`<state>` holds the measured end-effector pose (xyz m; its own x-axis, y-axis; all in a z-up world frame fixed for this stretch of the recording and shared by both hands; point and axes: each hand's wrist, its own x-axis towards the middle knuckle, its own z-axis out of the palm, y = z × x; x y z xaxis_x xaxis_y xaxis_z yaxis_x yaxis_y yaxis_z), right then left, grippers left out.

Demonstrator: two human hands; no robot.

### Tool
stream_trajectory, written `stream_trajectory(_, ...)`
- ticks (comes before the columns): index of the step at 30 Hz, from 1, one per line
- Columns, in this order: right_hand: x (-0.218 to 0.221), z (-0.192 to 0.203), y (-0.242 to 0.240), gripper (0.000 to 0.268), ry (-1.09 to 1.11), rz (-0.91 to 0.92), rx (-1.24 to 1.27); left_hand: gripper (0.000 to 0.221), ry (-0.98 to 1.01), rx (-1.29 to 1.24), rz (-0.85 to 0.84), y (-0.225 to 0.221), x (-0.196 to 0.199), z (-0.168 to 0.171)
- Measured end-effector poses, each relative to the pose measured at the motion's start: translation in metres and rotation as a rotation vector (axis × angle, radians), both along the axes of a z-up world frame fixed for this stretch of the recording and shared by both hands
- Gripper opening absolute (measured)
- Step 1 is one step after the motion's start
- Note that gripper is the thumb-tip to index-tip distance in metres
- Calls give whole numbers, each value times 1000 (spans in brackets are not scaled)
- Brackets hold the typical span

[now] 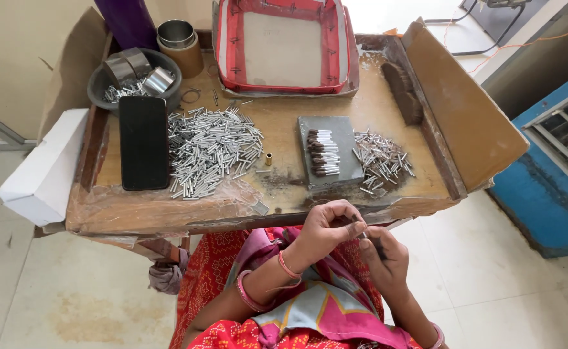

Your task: The person is manually assembling small metal components on a workbench.

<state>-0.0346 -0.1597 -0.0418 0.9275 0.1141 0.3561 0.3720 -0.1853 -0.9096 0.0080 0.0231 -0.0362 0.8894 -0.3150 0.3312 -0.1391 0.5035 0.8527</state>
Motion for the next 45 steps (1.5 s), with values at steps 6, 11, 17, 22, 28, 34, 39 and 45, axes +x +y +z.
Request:
stream_trajectory(6, 1, 5, 3, 12, -100, 22, -89, 11, 74, -19, -52, -4, 3, -5)
stream_trajectory(11, 4, 4, 4, 6, -111, 26, -105, 10, 149, -64, -83, -4, 3, 2)
stream_trajectory(17, 10, -9, -1, 4, -40, 39, -63, 10, 153, -60, -87, -7, 6, -1)
stream_trajectory(22, 13, -11, -1, 4, 37, 74, 3, 9, 149, -58, -75, -10, 8, -2)
stream_trajectory(28, 13, -13, -2, 13, 24, 68, -14, 10, 155, -26, -90, -9, 7, 0)
stream_trajectory(34, 14, -8, 0, 18, -56, 105, -22, 12, 150, 11, -68, -11, 6, -2)
stream_trajectory(39, 15, -28, -7, 19, -37, 65, -64, 11, 181, 35, -62, -13, 4, 4)
stream_trajectory(45, 12, -17, -5, 27, -109, 78, -75, 12, 182, 7, -89, -16, 3, -4)
